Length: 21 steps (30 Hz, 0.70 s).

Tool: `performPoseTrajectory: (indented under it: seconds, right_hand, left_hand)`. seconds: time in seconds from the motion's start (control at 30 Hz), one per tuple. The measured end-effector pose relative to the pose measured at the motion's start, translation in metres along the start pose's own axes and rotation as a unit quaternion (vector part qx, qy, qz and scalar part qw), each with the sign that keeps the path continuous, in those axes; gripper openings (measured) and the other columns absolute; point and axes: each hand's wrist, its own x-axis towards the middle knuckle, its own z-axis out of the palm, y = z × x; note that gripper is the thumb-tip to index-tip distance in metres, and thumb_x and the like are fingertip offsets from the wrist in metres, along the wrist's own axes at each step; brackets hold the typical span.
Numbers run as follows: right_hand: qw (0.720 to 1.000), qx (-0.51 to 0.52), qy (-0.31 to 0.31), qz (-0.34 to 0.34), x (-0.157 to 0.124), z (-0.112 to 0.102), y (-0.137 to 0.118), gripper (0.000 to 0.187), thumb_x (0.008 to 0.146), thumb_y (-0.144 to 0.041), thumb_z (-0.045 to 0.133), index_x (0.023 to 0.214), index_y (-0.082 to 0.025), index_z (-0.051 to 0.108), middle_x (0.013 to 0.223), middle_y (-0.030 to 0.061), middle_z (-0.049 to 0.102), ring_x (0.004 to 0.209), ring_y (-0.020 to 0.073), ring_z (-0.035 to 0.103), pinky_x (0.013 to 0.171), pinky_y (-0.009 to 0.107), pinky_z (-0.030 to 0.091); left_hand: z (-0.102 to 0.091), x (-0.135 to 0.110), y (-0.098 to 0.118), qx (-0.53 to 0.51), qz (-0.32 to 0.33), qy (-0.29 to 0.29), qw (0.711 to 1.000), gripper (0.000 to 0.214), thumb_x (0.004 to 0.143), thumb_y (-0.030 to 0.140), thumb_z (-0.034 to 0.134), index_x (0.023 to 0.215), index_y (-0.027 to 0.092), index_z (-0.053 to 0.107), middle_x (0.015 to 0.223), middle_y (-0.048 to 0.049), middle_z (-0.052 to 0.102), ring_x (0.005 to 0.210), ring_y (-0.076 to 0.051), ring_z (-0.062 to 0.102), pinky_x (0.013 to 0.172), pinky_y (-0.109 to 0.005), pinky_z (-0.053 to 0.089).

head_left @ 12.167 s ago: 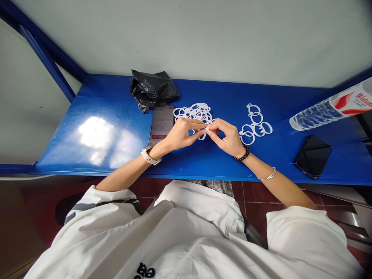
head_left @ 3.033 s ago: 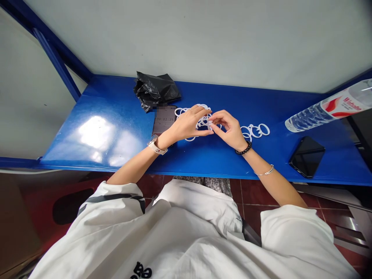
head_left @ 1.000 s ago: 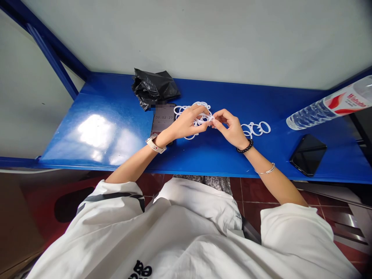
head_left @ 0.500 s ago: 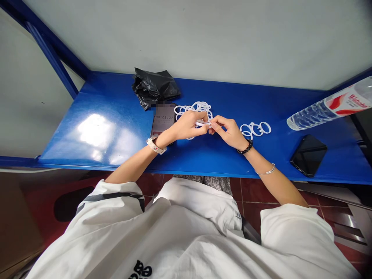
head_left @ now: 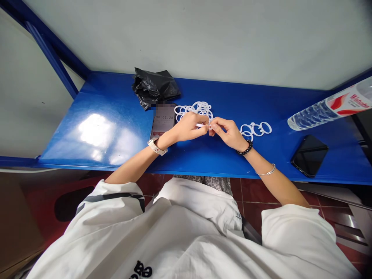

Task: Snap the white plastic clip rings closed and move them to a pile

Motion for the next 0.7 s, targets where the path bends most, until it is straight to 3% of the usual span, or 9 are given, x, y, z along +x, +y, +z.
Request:
performPoseTrajectory:
  seconds: [0.4,0.7]
  right_hand:
    - [1.000,0.030,0.005,0.003,-0.0013,0.0035,-0.0011,0.047,0.100,-0.060,0.053,0.076,-0.021,0.060,0.071,0.0015,0.064,0.064,0.0150,0.061,0.065,0.029,0.051]
    - [0.999,0.049,0.014,0.001,-0.0013,0.0050,-0.0016,0.047,0.100,-0.063,0.053,0.077,-0.021,0.058,0.070,0.0002,0.060,0.064,0.0141,0.058,0.066,0.028,0.051]
  left_hand:
    - [0.0041,-0.0025,-0.0023,-0.028,0.033,0.026,0.999,0.037,0.089,0.036,0.042,0.062,0.018,0.060,0.054,0.0004,0.057,0.051,-0.011,0.042,0.057,-0.026,0.032]
    - [0.0046,-0.0023,-0.0021,-0.012,0.033,0.034,0.999,0.037,0.090,0.037,0.041,0.063,0.018,0.058,0.054,0.0009,0.052,0.051,-0.011,0.041,0.056,-0.026,0.032]
